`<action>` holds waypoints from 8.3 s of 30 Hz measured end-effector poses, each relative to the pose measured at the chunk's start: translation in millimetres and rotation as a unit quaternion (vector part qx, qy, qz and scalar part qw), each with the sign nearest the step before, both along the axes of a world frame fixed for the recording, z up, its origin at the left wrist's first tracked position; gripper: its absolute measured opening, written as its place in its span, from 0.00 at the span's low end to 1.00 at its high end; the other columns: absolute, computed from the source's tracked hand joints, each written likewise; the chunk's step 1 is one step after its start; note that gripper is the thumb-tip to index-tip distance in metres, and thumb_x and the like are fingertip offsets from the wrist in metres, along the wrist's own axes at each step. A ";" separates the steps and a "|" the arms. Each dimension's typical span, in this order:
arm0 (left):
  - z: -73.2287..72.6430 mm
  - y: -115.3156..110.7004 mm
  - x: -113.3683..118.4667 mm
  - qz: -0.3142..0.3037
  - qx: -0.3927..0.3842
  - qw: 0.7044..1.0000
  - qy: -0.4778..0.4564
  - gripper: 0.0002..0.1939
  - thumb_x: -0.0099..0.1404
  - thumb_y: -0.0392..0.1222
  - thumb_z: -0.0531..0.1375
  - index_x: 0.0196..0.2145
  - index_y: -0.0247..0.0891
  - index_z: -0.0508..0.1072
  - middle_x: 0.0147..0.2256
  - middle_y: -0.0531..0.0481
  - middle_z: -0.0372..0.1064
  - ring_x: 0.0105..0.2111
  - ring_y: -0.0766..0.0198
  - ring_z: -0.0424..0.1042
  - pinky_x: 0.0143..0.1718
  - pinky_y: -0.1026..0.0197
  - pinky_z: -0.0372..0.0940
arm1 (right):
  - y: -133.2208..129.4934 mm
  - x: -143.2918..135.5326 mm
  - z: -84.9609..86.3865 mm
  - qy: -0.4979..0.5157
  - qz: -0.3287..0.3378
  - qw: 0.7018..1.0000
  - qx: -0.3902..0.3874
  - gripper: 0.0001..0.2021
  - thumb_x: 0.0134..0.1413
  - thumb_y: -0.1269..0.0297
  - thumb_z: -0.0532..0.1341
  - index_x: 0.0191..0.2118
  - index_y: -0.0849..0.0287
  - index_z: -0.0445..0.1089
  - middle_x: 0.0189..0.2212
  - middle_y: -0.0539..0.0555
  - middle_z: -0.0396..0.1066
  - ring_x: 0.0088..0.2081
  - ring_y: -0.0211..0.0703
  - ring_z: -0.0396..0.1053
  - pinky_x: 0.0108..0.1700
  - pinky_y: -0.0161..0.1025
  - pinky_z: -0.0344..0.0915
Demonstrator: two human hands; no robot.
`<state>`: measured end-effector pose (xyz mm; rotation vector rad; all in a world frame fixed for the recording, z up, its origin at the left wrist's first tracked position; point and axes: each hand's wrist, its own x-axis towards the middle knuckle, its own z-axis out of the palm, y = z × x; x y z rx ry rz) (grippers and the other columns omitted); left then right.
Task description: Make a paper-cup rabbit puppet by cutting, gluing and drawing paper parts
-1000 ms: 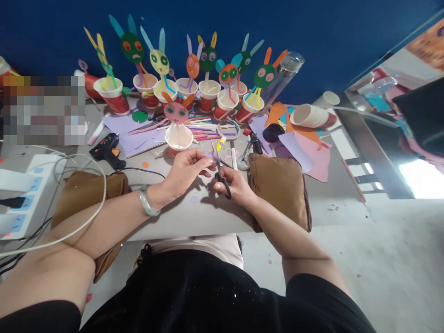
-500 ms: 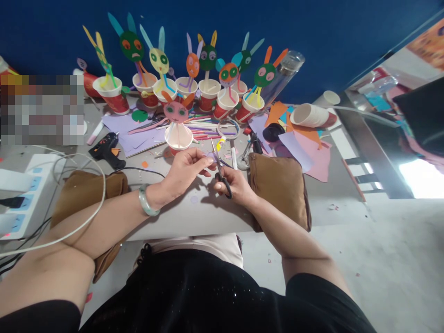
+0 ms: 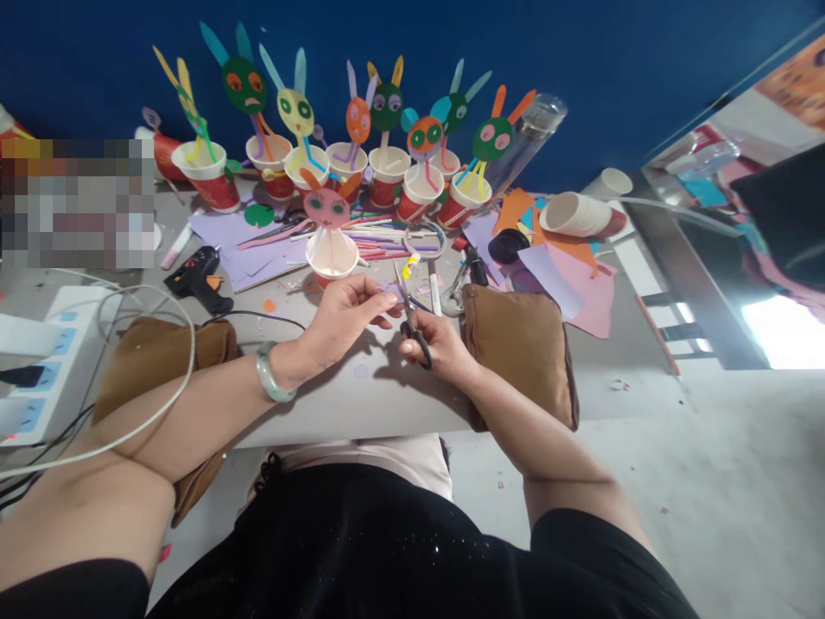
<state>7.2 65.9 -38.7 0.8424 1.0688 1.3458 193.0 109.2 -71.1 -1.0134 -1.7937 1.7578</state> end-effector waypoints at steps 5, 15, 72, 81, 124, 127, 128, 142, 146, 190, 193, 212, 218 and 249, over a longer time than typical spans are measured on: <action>2.2 -0.7 -0.7 0.000 -0.001 1.000 -0.003 0.13 0.57 0.44 0.70 0.26 0.37 0.71 0.27 0.51 0.76 0.31 0.66 0.78 0.30 0.65 0.72 | -0.1 0.5 -1.6 0.003 -0.004 1.000 -0.007 0.34 0.35 0.31 0.74 0.27 0.54 0.60 0.15 0.44 0.66 0.18 0.34 0.59 0.21 0.34 0.53; 2.7 0.4 -1.4 -0.004 0.004 1.000 0.008 0.14 0.58 0.45 0.71 0.26 0.37 0.70 0.27 0.52 0.76 0.32 0.65 0.78 0.31 0.65 0.72 | 0.1 -0.1 -1.7 0.002 0.000 1.000 -0.005 0.34 0.34 0.30 0.73 0.27 0.54 0.60 0.15 0.44 0.65 0.18 0.34 0.58 0.21 0.33 0.52; 5.4 -1.4 -6.1 -0.001 0.068 0.994 0.091 0.09 0.56 0.39 0.67 0.24 0.37 0.70 0.24 0.53 0.73 0.23 0.69 0.72 0.26 0.66 0.69 | 3.0 1.8 -3.7 0.016 0.008 1.000 -0.001 0.34 0.31 0.36 0.77 0.27 0.56 0.60 0.19 0.43 0.60 0.21 0.31 0.53 0.23 0.32 0.49; 5.9 -1.0 -5.1 0.005 0.070 0.994 0.084 0.09 0.56 0.38 0.68 0.24 0.38 0.70 0.24 0.54 0.73 0.23 0.70 0.72 0.25 0.67 0.69 | 2.5 1.8 -2.6 0.010 0.009 1.000 0.001 0.34 0.31 0.35 0.77 0.26 0.55 0.59 0.18 0.42 0.59 0.20 0.30 0.52 0.22 0.32 0.48; 6.6 -0.7 -6.5 0.036 0.056 0.994 0.088 0.11 0.54 0.42 0.69 0.26 0.39 0.69 0.25 0.55 0.73 0.22 0.70 0.73 0.24 0.67 0.67 | 1.6 1.6 -1.5 0.007 0.000 1.000 0.004 0.34 0.30 0.35 0.77 0.24 0.55 0.58 0.16 0.41 0.57 0.19 0.29 0.49 0.22 0.33 0.45; 7.1 -1.1 -6.7 0.034 0.054 0.994 0.087 0.11 0.54 0.41 0.69 0.26 0.39 0.69 0.25 0.55 0.73 0.22 0.70 0.73 0.25 0.67 0.67 | 1.5 1.8 -1.5 0.006 0.001 1.000 0.001 0.35 0.30 0.34 0.77 0.24 0.55 0.58 0.16 0.41 0.56 0.19 0.29 0.49 0.22 0.33 0.45; 7.0 -1.2 -6.7 0.033 0.054 0.994 0.086 0.11 0.54 0.41 0.70 0.26 0.39 0.69 0.25 0.55 0.73 0.23 0.70 0.73 0.25 0.67 0.67 | 1.4 1.9 -1.5 0.004 0.001 1.000 0.002 0.35 0.30 0.34 0.77 0.24 0.55 0.58 0.16 0.41 0.56 0.19 0.29 0.49 0.22 0.33 0.45; 4.4 -1.0 -4.3 0.025 0.037 0.997 0.060 0.13 0.59 0.44 0.70 0.27 0.38 0.70 0.25 0.52 0.75 0.26 0.69 0.74 0.27 0.67 0.71 | 3.8 0.4 -0.1 0.025 0.008 0.999 0.026 0.35 0.32 0.33 0.76 0.29 0.55 0.61 0.24 0.47 0.67 0.26 0.36 0.61 0.28 0.35 0.59; 0.1 -2.4 -3.0 0.013 0.030 0.997 0.064 0.14 0.60 0.47 0.71 0.28 0.37 0.71 0.27 0.52 0.75 0.26 0.68 0.75 0.27 0.66 0.71 | 3.0 0.7 -2.9 0.029 0.021 0.999 0.011 0.35 0.33 0.34 0.76 0.31 0.55 0.60 0.25 0.46 0.67 0.27 0.36 0.61 0.29 0.35 0.60; -8.2 -1.4 -1.2 -0.033 0.030 0.997 0.056 0.11 0.57 0.41 0.69 0.28 0.37 0.70 0.24 0.53 0.74 0.24 0.69 0.74 0.27 0.66 0.71 | 4.8 1.7 2.4 0.045 -0.092 0.993 0.058 0.29 0.36 0.42 0.78 0.27 0.56 0.63 0.19 0.44 0.65 0.20 0.32 0.58 0.23 0.34 0.53; -6.9 -0.8 -1.7 -0.033 0.025 0.998 0.049 0.11 0.56 0.40 0.68 0.27 0.37 0.69 0.23 0.54 0.74 0.24 0.69 0.73 0.26 0.66 0.70 | 5.5 2.4 2.7 0.039 -0.056 0.997 0.030 0.30 0.36 0.41 0.78 0.28 0.56 0.62 0.18 0.43 0.61 0.21 0.32 0.56 0.24 0.33 0.52; 2.7 -0.3 -4.7 -0.003 0.024 0.998 0.065 0.08 0.53 0.34 0.64 0.24 0.38 0.66 0.22 0.58 0.68 0.20 0.71 0.71 0.24 0.67 0.68 | 4.8 3.3 -1.3 0.017 0.038 0.999 -0.003 0.32 0.36 0.38 0.76 0.27 0.55 0.58 0.20 0.42 0.59 0.22 0.31 0.54 0.25 0.32 0.49; 1.8 -0.6 -5.5 -0.010 0.017 0.997 0.074 0.08 0.53 0.35 0.64 0.24 0.39 0.66 0.23 0.57 0.69 0.22 0.70 0.71 0.25 0.65 0.68 | 5.1 3.9 -0.1 0.008 0.039 0.999 -0.002 0.33 0.35 0.38 0.77 0.26 0.56 0.59 0.20 0.42 0.59 0.22 0.30 0.53 0.25 0.32 0.49; 1.4 -1.0 -6.4 -0.014 0.035 0.996 0.078 0.09 0.53 0.36 0.65 0.23 0.40 0.66 0.24 0.55 0.70 0.25 0.68 0.72 0.27 0.64 0.70 | 4.5 2.3 -2.2 -0.001 0.021 1.000 -0.013 0.35 0.31 0.38 0.78 0.24 0.55 0.55 0.16 0.40 0.56 0.21 0.29 0.48 0.23 0.32 0.45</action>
